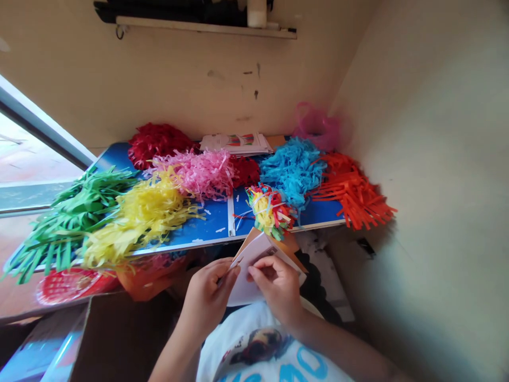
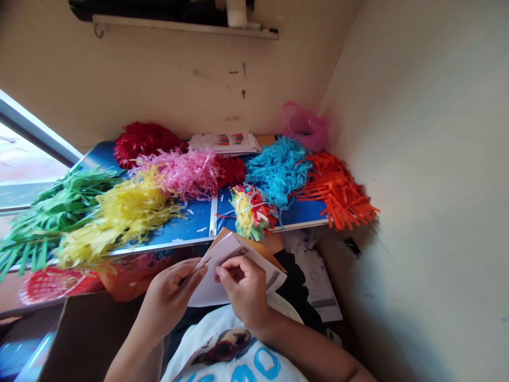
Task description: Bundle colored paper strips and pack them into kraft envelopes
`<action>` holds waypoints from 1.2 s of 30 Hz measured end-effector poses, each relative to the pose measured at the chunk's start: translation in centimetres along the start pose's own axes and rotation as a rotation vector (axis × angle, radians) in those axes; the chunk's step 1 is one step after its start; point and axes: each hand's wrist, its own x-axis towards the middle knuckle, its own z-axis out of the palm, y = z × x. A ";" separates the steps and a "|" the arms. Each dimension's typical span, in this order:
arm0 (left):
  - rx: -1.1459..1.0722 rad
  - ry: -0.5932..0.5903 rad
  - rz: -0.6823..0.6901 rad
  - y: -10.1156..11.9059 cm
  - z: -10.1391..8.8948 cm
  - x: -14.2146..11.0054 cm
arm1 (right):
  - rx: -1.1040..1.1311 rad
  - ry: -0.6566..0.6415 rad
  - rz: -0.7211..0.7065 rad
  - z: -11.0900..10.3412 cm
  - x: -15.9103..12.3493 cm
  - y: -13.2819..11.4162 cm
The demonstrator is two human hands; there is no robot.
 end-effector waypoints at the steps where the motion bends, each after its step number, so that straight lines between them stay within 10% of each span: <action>1: 0.000 0.002 -0.001 0.0 0.0 -0.1 | -0.005 0.000 -0.008 0.0 0.0 0.0; 9: 0.002 0.033 -0.066 -0.2 0.5 -0.3 | -0.203 0.023 -0.201 0.4 -0.2 0.9; 15: 0.049 0.039 -0.142 -1.5 -0.3 -0.6 | -0.555 0.286 -0.376 -3.7 1.3 2.9; 20: 0.342 -0.109 -0.150 -1.8 -1.7 -0.7 | -0.663 -0.050 -0.526 -6.2 1.0 3.3; 26: 0.640 0.001 -0.152 -1.5 -0.2 -0.6 | -0.619 -0.068 -0.591 -4.7 -1.0 3.4; 32: 0.683 0.089 0.009 -2.8 0.8 -1.3 | -0.376 -0.209 -0.387 -5.7 -0.1 3.5; 36: 0.479 0.101 0.102 -2.7 -2.2 -1.8 | -0.201 -0.580 -0.186 -8.0 2.3 2.8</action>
